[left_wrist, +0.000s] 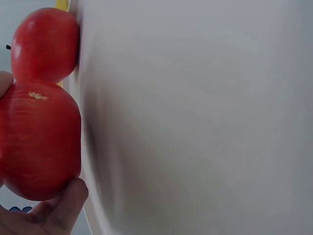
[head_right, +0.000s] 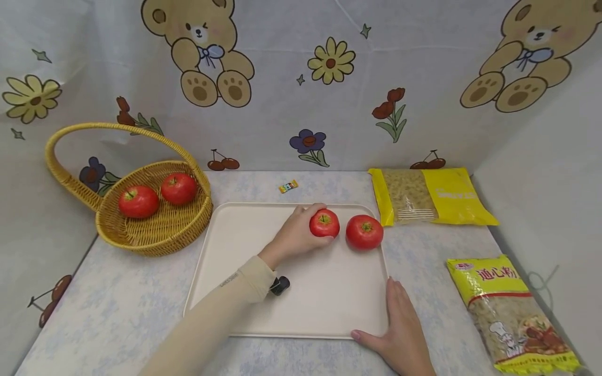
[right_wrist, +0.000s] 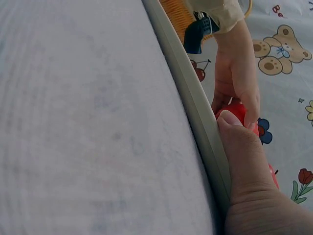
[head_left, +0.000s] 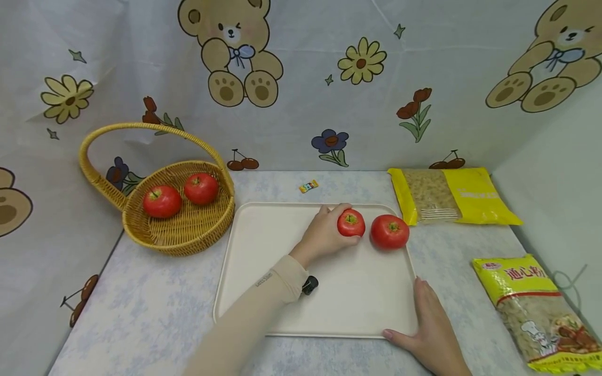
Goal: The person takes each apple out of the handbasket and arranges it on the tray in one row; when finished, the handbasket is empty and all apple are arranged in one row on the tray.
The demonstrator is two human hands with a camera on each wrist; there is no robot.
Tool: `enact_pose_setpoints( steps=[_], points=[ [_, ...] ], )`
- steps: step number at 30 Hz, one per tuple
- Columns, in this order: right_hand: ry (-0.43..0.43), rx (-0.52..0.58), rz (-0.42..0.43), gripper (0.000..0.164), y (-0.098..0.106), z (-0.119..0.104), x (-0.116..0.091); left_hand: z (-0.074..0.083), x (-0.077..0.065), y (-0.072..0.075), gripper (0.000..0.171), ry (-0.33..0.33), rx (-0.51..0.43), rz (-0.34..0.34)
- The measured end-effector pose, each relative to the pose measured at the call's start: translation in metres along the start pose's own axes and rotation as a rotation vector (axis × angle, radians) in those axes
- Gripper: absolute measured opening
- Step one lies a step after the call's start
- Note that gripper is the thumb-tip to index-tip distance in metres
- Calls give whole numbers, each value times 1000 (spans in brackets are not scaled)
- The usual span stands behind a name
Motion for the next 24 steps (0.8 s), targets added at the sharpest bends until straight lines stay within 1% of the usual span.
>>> enact_pose_setpoints(
  steps=[6, 10, 18, 21, 24],
  points=[
    [8, -6, -4, 142, -1, -1, 2, -6, 1, -4, 75, 21, -16, -16],
    [6, -11, -10, 142, -1, -2, 3, -8, -1, -4, 78, 26, -1, -32],
    [-53, -58, -67, 147, -5, 4, 5, -8, -5, -2, 88, 26, 0, -61],
    [-58, -58, -72, 148, -6, 4, 5, -8, -7, 0, 92, 22, 11, -63],
    [-71, -64, -80, 149, -6, 4, 6, -7, -14, 8, 94, 10, 20, -63]
  ],
)
Point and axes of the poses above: each hand's wrist, its own x-axis towards the middle knuckle, its own y-axis out of the back of the hand, z = x × y, the point moved 10 cm from there along x, towards the middle knuckle, and after that the axes turned 5 degrees about -y, right-handed, at the moved point
